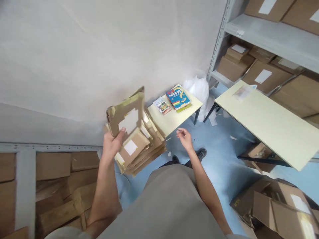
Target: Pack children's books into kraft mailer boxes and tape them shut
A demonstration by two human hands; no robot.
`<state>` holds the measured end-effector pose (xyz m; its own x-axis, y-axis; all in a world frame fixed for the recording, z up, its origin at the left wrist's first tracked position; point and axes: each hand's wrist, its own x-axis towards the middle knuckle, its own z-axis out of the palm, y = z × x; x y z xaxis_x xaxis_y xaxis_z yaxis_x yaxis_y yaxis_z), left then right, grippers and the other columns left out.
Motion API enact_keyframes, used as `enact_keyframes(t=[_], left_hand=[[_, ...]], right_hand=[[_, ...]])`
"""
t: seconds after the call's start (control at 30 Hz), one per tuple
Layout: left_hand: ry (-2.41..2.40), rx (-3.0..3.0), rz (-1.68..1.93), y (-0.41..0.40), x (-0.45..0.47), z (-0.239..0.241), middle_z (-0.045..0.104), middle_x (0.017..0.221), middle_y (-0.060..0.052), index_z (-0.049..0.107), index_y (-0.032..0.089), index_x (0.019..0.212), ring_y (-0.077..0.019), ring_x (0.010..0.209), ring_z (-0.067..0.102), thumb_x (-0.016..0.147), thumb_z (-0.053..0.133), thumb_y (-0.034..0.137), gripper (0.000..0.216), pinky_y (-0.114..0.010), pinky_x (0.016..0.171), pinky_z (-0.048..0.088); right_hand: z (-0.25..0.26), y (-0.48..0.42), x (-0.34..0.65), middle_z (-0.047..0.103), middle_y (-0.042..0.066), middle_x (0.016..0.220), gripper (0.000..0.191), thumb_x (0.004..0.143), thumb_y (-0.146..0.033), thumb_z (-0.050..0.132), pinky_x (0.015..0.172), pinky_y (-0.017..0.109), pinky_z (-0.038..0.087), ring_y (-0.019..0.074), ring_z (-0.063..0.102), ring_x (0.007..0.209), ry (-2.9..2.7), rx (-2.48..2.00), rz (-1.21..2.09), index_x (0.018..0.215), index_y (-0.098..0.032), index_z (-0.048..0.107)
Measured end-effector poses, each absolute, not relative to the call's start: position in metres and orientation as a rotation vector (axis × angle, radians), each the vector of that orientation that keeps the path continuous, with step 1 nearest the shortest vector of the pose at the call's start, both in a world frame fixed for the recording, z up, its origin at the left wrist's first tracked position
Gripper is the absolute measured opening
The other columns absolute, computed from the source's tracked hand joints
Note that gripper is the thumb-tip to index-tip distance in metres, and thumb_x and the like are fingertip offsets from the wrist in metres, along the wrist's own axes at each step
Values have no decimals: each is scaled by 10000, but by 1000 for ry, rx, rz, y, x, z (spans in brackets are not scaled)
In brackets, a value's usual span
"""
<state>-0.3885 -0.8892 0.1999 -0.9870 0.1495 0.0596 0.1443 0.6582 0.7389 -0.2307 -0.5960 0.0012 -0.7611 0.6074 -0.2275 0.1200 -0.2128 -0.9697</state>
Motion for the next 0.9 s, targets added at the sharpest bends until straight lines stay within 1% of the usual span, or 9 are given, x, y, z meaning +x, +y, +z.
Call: enact_keyframes(t=[0.07, 0.13, 0.23, 0.3, 0.43, 0.57, 0.67, 0.8, 0.9], left_hand=[[2572, 223, 1491, -851, -385, 200, 801, 929, -97, 787, 158, 1029, -351, 1047, 775, 794, 806, 665, 560, -422, 918, 657], [2302, 172, 1614, -811, -382, 199, 830, 1007, -108, 798, 167, 1069, -356, 1057, 788, 663, 906, 685, 666, -447, 923, 674], [2045, 137, 1607, -748, -378, 196, 848, 1052, -132, 817, 176, 1087, -374, 1033, 808, 507, 1004, 667, 783, -477, 899, 696], [1941, 177, 1524, -703, -374, 193, 853, 1064, -146, 829, 169, 1082, -386, 1025, 815, 472, 1028, 667, 812, -487, 890, 705], [1807, 317, 1364, -607, -364, 186, 854, 1123, -154, 839, 164, 1116, -409, 1093, 810, 487, 1041, 671, 832, -507, 946, 698], [1740, 486, 1252, -508, -347, 165, 842, 1215, -159, 805, 168, 1214, -420, 1173, 787, 578, 1024, 673, 842, -513, 987, 672], [1704, 616, 1282, -437, -334, 137, 821, 1301, -146, 771, 180, 1255, -388, 1229, 767, 654, 991, 680, 811, -485, 1044, 636], [1646, 659, 1285, -358, -324, 93, 833, 1260, -121, 766, 190, 1185, -343, 1196, 770, 629, 986, 697, 784, -458, 1065, 608], [1615, 688, 1213, -313, -325, 65, 829, 1261, -118, 757, 185, 1188, -334, 1194, 762, 648, 978, 683, 767, -464, 1085, 588]], right_hand=[[9, -564, -225, 828, 92, 991, 550, 799, -667, 839, 835, 449, 691, 285, 798, 910, -1689, -865, 1964, 1117, -222, 785], [17, -525, -214, 840, 117, 1114, 553, 809, -658, 843, 947, 488, 678, 310, 799, 1049, -1649, -881, 1883, 1146, -222, 792], [29, -462, -191, 813, 151, 1310, 603, 803, -656, 869, 1079, 528, 635, 335, 767, 1220, -1548, -903, 1823, 1217, -224, 789], [35, -421, -171, 803, 149, 1346, 646, 792, -660, 890, 1120, 539, 613, 335, 755, 1257, -1477, -897, 1829, 1261, -230, 778], [46, -349, -120, 827, 109, 1282, 661, 781, -642, 927, 1140, 523, 591, 316, 768, 1214, -1410, -846, 1854, 1287, -249, 761], [49, -294, -55, 848, 100, 1179, 564, 755, -653, 959, 1009, 478, 637, 324, 791, 1106, -1363, -923, 1826, 1100, -243, 780], [42, -266, -9, 852, 77, 1094, 518, 748, -636, 977, 951, 454, 647, 311, 795, 1038, -1309, -1016, 1762, 1029, -253, 769], [24, -240, 29, 844, 64, 1044, 503, 762, -641, 963, 938, 441, 644, 296, 780, 1012, -1264, -1155, 1593, 1022, -262, 757], [11, -222, 38, 835, 66, 1029, 491, 788, -642, 937, 954, 449, 632, 291, 771, 991, -1288, -1241, 1492, 1023, -256, 745]])
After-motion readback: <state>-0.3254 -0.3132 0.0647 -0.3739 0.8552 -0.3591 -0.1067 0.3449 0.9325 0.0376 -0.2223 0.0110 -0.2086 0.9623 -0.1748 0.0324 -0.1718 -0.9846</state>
